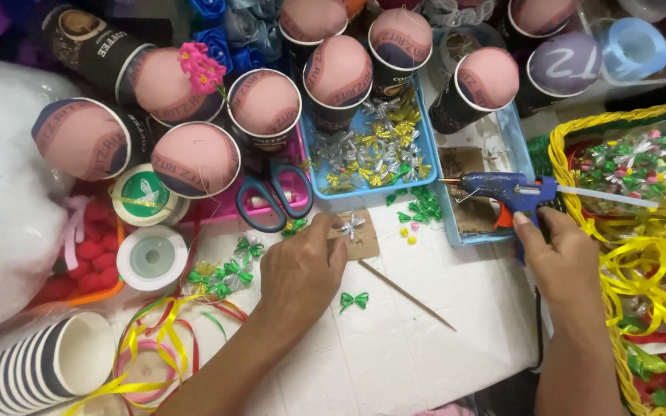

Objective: Applying hot glue to small decorative bows and attaching them to a cardboard surface.

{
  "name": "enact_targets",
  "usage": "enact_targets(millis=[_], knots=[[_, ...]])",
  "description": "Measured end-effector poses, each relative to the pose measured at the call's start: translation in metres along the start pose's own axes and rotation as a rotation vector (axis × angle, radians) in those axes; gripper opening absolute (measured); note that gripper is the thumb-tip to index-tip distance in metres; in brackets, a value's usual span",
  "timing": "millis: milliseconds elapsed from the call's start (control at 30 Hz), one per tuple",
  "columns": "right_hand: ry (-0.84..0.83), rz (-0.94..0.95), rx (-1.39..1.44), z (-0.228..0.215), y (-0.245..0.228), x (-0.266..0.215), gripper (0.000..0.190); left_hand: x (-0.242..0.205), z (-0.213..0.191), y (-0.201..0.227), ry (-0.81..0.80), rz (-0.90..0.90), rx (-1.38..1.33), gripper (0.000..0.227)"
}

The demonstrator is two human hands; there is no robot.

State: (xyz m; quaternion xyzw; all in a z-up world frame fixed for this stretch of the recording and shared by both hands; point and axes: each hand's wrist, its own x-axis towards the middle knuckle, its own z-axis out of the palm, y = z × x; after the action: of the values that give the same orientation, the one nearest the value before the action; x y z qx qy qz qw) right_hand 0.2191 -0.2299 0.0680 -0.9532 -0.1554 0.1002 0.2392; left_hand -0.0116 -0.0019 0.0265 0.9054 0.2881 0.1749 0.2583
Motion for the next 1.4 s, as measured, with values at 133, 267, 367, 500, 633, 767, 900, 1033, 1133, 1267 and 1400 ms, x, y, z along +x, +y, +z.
enact_targets(millis=[133, 267, 367, 500, 633, 767, 900, 1033, 1133, 1267, 1400], knots=[[0.055, -0.153, -0.148, 0.001, 0.021, -0.012, 0.063, -0.007, -0.033, 0.017, -0.028, 0.067, 0.034, 0.02], [0.28, -0.311, -0.328, -0.019, 0.007, -0.054, 0.043, -0.018, -0.054, 0.028, -0.172, 0.13, 0.057, 0.015], [0.228, -0.381, -0.161, -0.022, -0.014, -0.081, 0.036, -0.024, -0.049, 0.023, -0.38, 0.074, 0.07, 0.018], [-0.141, -0.55, -0.077, 0.015, -0.018, -0.1, 0.033, -0.029, -0.027, 0.005, -0.654, -0.027, 0.023, 0.027], [-0.121, -0.672, -0.182, 0.059, -0.016, -0.104, 0.025, -0.034, -0.008, -0.004, -0.61, -0.037, -0.002, 0.017], [-0.163, -0.695, -0.294, 0.077, -0.008, -0.1, 0.017, -0.039, -0.001, -0.006, -0.557, -0.035, -0.011, 0.009], [-0.21, -0.625, -0.358, 0.072, -0.003, -0.095, 0.014, -0.028, -0.031, 0.011, -0.586, -0.208, -0.16, 0.012], [-0.185, -0.614, -0.437, 0.06, 0.004, -0.085, 0.016, -0.021, -0.068, 0.027, -0.519, -0.294, -0.405, 0.009], [-0.169, -0.639, -0.346, 0.039, -0.021, -0.087, 0.019, -0.016, -0.089, 0.039, -0.535, -0.434, -0.57, 0.009], [-0.275, -0.679, 0.152, 0.013, -0.075, -0.096, 0.02, -0.016, -0.098, 0.045, -0.545, -0.433, -0.623, 0.007], [-0.492, -0.67, 0.426, 0.011, -0.101, -0.092, 0.021, -0.02, -0.102, 0.046, -0.508, -0.4, -0.605, 0.007]])
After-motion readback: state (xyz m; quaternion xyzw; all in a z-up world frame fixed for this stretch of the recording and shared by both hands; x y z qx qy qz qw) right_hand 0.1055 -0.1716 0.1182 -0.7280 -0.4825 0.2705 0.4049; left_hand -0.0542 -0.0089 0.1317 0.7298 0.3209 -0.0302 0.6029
